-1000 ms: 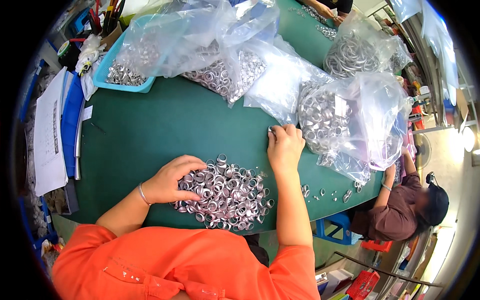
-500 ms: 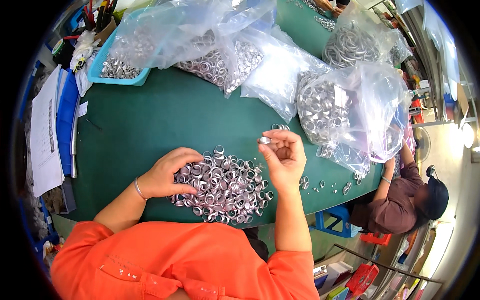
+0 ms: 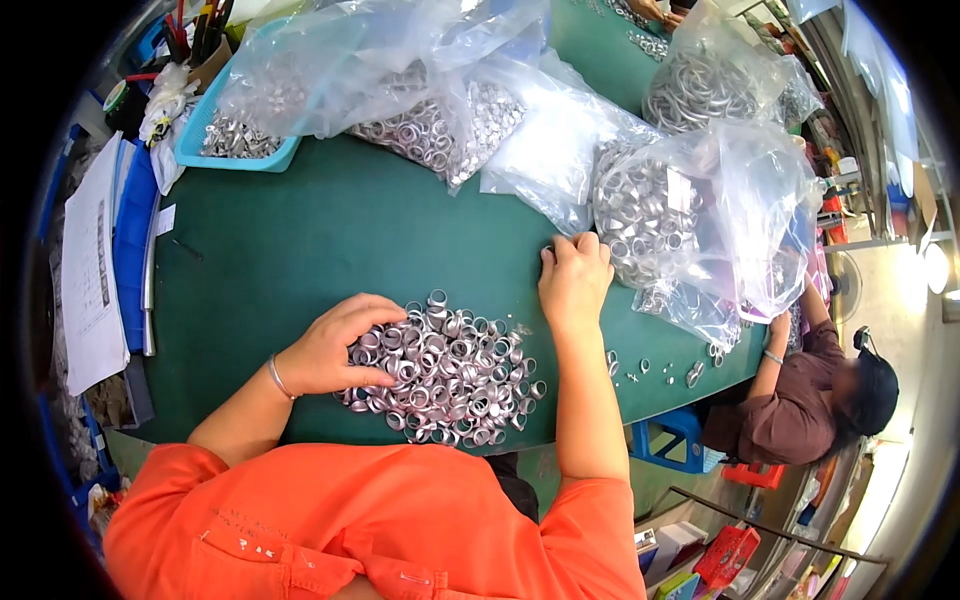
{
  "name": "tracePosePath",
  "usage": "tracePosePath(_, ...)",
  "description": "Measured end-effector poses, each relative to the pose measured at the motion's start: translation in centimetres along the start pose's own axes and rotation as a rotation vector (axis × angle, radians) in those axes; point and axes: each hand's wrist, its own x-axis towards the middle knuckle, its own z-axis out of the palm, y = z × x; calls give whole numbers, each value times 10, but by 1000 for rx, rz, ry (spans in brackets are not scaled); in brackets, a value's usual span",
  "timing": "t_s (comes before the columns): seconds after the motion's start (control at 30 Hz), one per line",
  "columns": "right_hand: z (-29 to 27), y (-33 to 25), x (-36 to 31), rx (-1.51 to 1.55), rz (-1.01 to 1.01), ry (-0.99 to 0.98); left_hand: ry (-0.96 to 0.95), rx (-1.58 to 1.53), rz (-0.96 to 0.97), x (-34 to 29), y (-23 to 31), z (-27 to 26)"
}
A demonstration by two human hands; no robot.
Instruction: The person sorts metal rings on a workbench, places them into a plastic bag, retrieves a pen from an overhead shelf, and writes on a paper tag.
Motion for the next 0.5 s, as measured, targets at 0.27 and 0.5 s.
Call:
tracePosePath(0.27,-15,-7,-3,632,438,-145,-2,-10,-5,-1,0,1)
tracePosePath(0.5,-36,-18,-18,1425,809,-300,-7,7,-8,3,-1,1)
